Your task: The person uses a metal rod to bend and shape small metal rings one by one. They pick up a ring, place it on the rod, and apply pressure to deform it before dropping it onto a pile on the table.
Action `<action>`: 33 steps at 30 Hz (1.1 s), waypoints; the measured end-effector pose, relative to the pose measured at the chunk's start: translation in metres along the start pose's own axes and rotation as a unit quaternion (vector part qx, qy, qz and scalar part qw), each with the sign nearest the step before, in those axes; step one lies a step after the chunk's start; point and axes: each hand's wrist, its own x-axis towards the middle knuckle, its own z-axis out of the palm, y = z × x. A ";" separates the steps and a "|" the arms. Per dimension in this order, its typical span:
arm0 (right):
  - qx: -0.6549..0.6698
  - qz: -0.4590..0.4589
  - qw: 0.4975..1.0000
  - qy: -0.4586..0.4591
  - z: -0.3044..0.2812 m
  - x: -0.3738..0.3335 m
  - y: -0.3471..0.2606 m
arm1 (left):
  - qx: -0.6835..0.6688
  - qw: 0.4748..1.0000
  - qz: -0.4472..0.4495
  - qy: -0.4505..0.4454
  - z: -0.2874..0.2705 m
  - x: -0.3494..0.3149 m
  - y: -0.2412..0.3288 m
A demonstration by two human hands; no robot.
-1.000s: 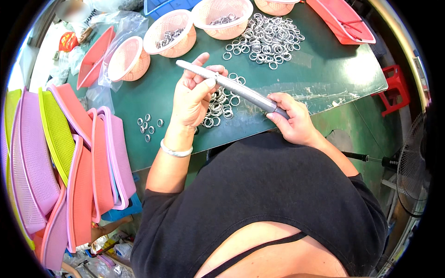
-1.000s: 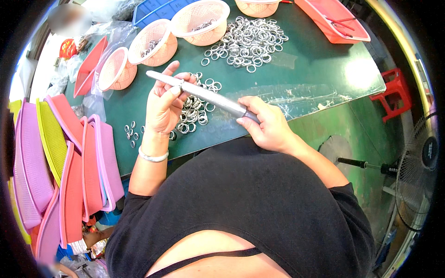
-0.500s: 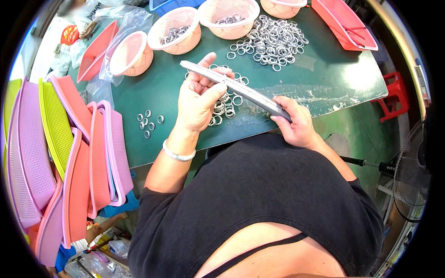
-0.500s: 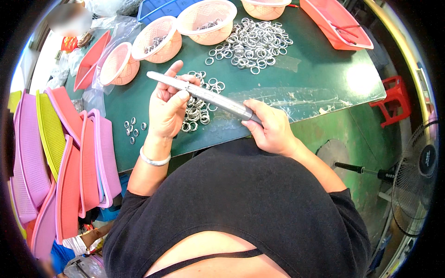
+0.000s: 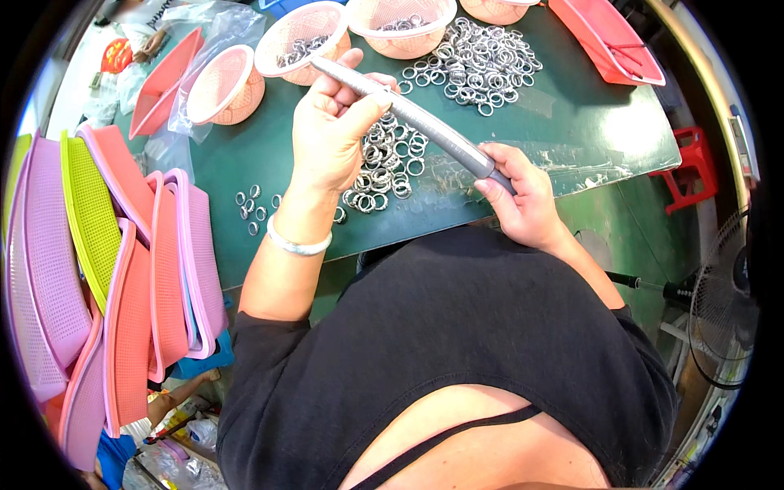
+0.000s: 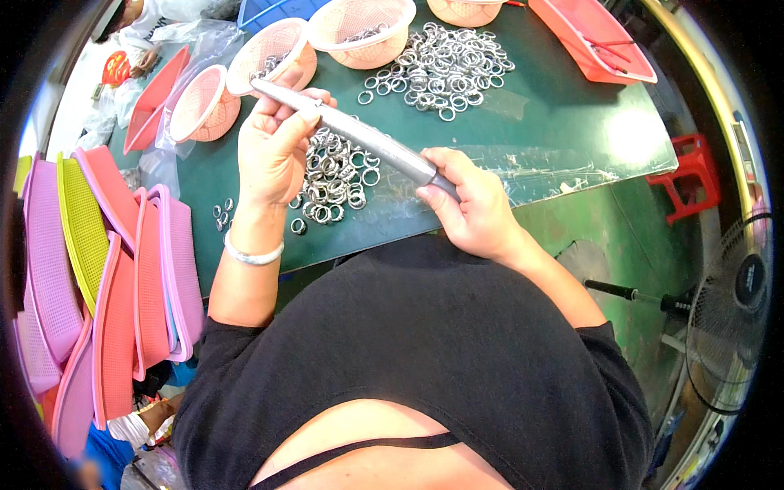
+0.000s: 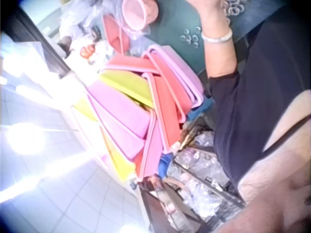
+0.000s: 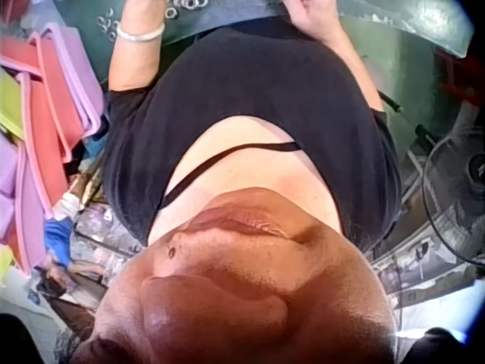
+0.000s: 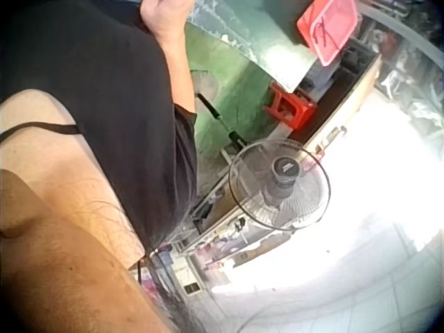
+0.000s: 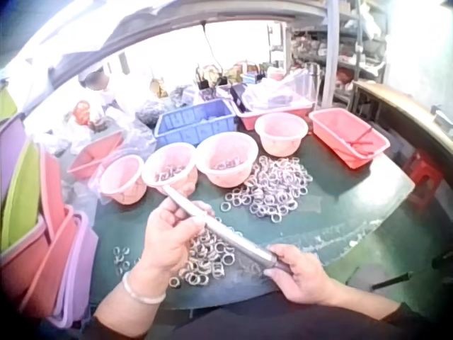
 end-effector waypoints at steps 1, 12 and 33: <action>0.002 0.006 1.000 0.000 0.000 -0.001 0.001 | 0.004 1.000 -0.013 -0.005 0.000 0.001 0.001; -0.020 -0.001 1.000 -0.004 -0.006 -0.001 0.001 | 0.053 0.998 -0.041 0.014 0.003 0.006 -0.001; 0.007 0.063 0.997 0.034 -0.029 -0.015 0.005 | 0.205 0.971 0.054 0.115 -0.070 0.047 0.030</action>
